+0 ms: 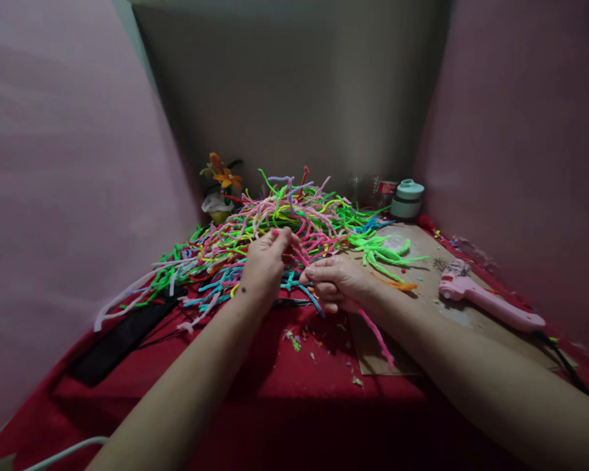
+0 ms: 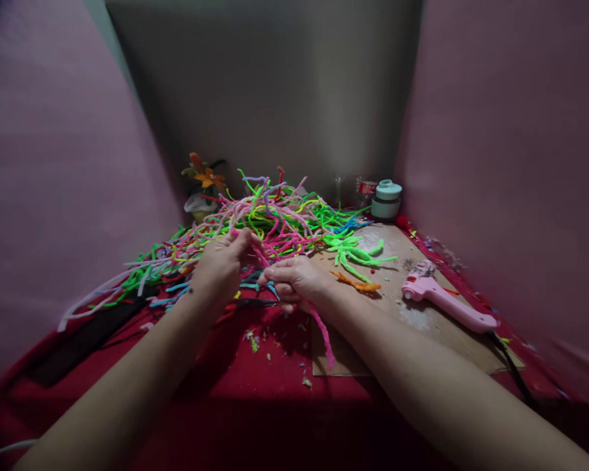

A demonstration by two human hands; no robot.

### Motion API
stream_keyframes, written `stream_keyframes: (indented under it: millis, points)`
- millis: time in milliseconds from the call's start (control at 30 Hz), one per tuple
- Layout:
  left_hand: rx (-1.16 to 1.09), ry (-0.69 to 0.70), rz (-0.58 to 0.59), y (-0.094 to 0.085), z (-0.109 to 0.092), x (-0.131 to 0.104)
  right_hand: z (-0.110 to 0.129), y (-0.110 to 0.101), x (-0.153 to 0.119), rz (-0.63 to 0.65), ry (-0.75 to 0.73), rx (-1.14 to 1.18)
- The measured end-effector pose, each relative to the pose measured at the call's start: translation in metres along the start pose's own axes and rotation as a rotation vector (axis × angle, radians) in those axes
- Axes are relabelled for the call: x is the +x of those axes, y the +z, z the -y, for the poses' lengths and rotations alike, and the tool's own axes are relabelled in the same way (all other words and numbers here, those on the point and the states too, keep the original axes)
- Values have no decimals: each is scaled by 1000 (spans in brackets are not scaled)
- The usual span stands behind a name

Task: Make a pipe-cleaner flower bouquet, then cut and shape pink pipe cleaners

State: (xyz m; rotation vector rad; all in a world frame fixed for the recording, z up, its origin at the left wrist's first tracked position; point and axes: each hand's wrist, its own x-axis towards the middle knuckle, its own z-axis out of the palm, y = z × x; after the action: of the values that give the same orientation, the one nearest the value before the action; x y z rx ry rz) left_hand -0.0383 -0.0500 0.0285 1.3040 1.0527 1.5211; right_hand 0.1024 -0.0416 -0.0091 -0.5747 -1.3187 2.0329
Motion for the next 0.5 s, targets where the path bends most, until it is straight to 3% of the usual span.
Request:
stream_keyframes:
  millis: [167, 267, 433, 500]
  points:
    - [-426, -212, -62, -18, -8, 39, -4, -1, 2, 9, 12, -37]
    - [-464, -183, -95, -28, -4, 50, -3, -1, 2, -29, 0, -25]
    - [-465, -177, -199, -43, 12, 51, 2, -4, 0, -54, 91, -19]
    - [-472, -172, -235, -50, 15, 51, 4, -5, 0, -87, 55, 42]
